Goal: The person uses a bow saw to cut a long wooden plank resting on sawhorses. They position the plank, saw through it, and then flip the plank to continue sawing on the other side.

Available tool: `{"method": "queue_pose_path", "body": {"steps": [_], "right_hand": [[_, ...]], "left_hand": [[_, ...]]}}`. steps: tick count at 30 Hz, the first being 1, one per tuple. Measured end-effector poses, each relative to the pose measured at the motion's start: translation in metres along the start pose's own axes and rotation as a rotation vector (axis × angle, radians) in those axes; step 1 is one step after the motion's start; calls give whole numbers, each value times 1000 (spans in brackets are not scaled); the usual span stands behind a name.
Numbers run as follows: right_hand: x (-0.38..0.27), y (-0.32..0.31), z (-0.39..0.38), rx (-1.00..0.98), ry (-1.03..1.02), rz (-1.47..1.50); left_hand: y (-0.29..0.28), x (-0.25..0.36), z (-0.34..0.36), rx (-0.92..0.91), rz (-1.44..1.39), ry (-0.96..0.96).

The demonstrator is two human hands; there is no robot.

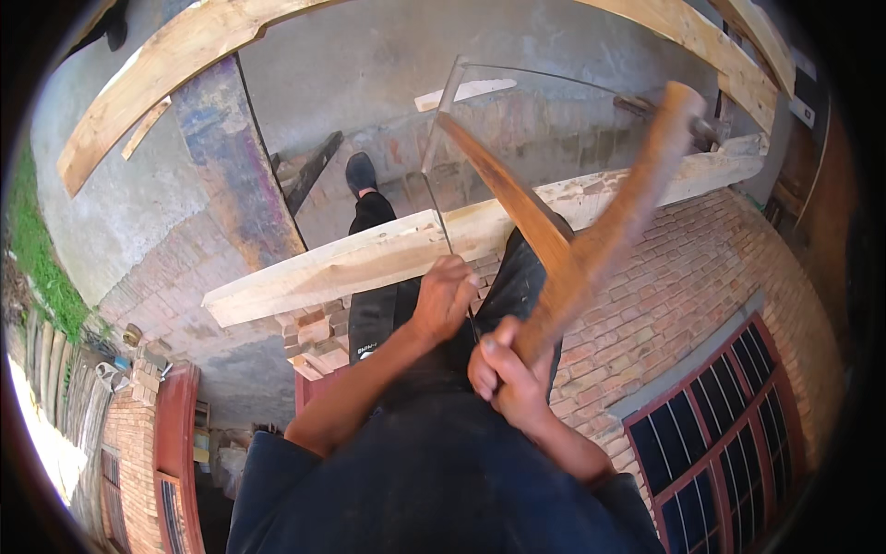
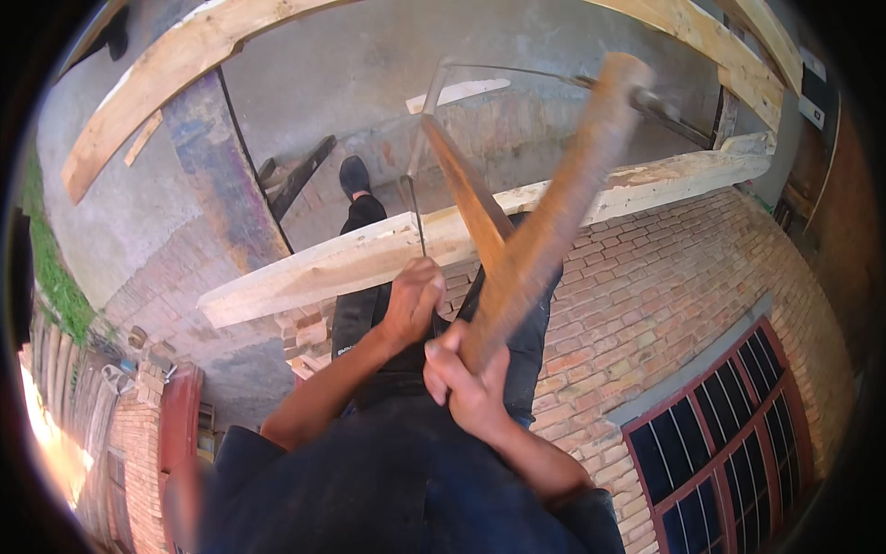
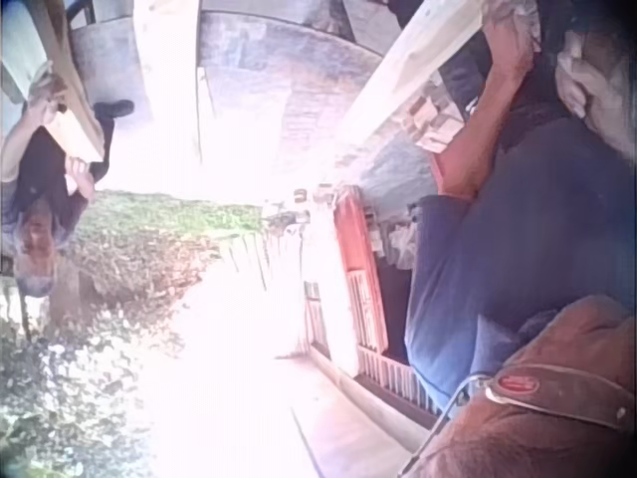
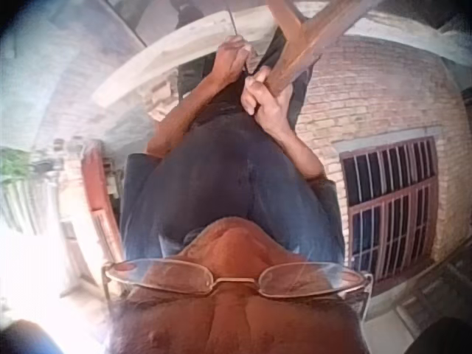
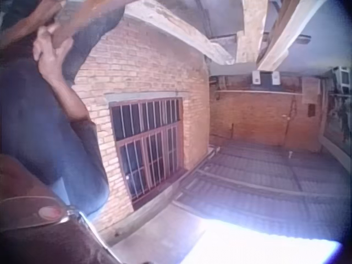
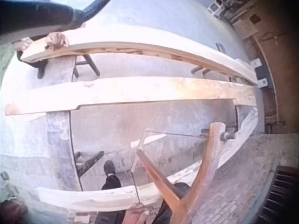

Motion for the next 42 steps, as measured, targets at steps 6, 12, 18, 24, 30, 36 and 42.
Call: {"method": "queue_pose_path", "body": {"steps": [6, 12, 18, 24, 30, 36, 42], "right_hand": [[-16, 0, -38, 14, -14, 102], [-6, -2, -34, 32, -25, 134], [-9, 4, -17, 9, 6, 38], [-24, 3, -57, -59, -4, 129], [3, 9, 13, 21, -7, -49], [-25, 1, -65, -132, 5, 19], [-3, 7, 3, -36, -10, -38]], "left_hand": [[10, 30, -14, 29, 0, 19], [8, 29, -11, 13, 26, 2], [5, 10, -10, 19, -15, 6], [10, 52, -20, 34, -9, -2], [2, -22, -6, 32, -4, -29], [14, 54, -24, 88, -34, 51], [1, -6, -5, 28, 5, 7]]}}
Point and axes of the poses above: each hand's wrist, its own z-axis towards the middle knuckle, its own y-axis out of the palm, x = y × z, the point moved 1 cm from there along z, towards the middle knuckle, and after that the axes turned 2 degrees about -x, right-handed, at the moved point
